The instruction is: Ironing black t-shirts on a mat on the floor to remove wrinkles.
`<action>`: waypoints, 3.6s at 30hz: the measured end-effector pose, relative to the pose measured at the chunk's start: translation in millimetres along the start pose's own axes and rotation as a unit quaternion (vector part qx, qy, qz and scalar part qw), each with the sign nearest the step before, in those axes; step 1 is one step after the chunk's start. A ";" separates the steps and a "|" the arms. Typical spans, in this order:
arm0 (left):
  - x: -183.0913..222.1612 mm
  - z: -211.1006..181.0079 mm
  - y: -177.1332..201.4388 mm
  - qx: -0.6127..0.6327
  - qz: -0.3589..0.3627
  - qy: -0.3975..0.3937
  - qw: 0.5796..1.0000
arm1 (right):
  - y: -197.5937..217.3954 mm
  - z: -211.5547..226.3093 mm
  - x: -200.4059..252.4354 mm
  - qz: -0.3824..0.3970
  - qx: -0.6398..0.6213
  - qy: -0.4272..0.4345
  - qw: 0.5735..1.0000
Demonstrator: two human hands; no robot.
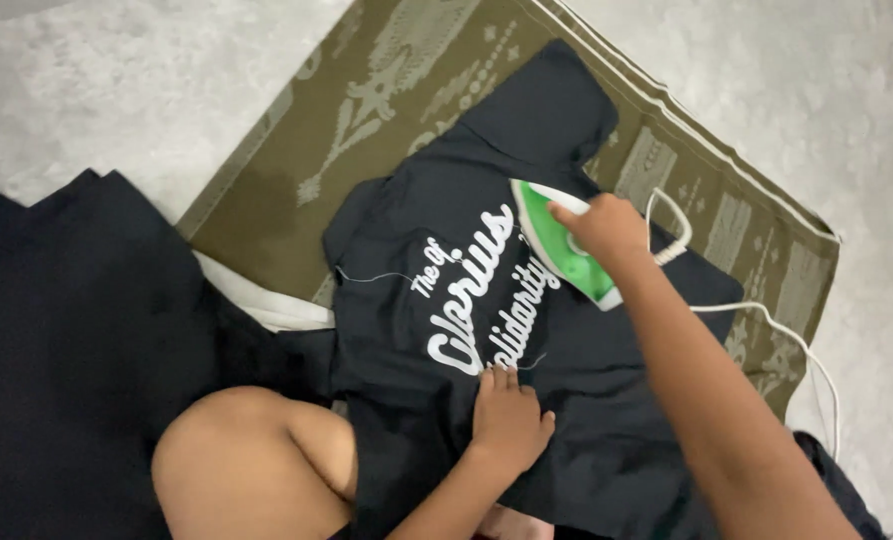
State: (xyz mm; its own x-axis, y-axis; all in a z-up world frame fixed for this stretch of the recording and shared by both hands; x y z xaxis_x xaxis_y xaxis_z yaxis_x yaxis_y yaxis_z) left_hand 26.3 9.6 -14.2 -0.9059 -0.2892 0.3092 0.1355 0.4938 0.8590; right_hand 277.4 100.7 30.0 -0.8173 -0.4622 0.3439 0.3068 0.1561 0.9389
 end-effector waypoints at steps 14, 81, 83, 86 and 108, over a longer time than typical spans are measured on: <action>0.1 -0.4 17.1 -0.026 -0.022 -0.002 0.999 | -15.7 -285.4 56.3 0.013 0.009 -0.205 0.979; -3.2 13.5 -7.9 -0.035 -0.066 0.074 0.994 | -18.4 -335.1 32.4 -0.056 0.038 -0.119 0.991; -7.8 15.3 -11.1 -0.080 -0.002 0.088 0.993 | -12.0 -330.3 23.2 -0.078 -0.013 -0.154 0.985; -26.8 7.8 -4.7 -0.171 0.091 0.123 0.973 | -8.1 -313.8 16.7 -0.051 0.059 -0.057 0.995; -106.1 -42.1 38.0 0.146 0.385 0.245 0.878 | -8.9 -153.2 -37.8 -0.085 -0.053 0.029 0.995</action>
State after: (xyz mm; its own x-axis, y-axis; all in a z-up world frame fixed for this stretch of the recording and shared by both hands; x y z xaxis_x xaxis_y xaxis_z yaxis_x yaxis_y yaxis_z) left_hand 144.5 24.5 2.8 -0.2995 -0.0598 0.9522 0.4597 0.8655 0.1989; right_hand 380.3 -16.9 6.5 -0.8330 -0.5247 0.1755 0.2184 -0.0204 0.9756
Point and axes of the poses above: each hand's wrist, its own x-axis away from the middle knuckle, its own y-axis out of the back of the hand, z = x × y, the point moved 3 cm from there along -x, towards the middle knuckle, and after that the axes turned 8 degrees about -x, right-handed, at the moved point
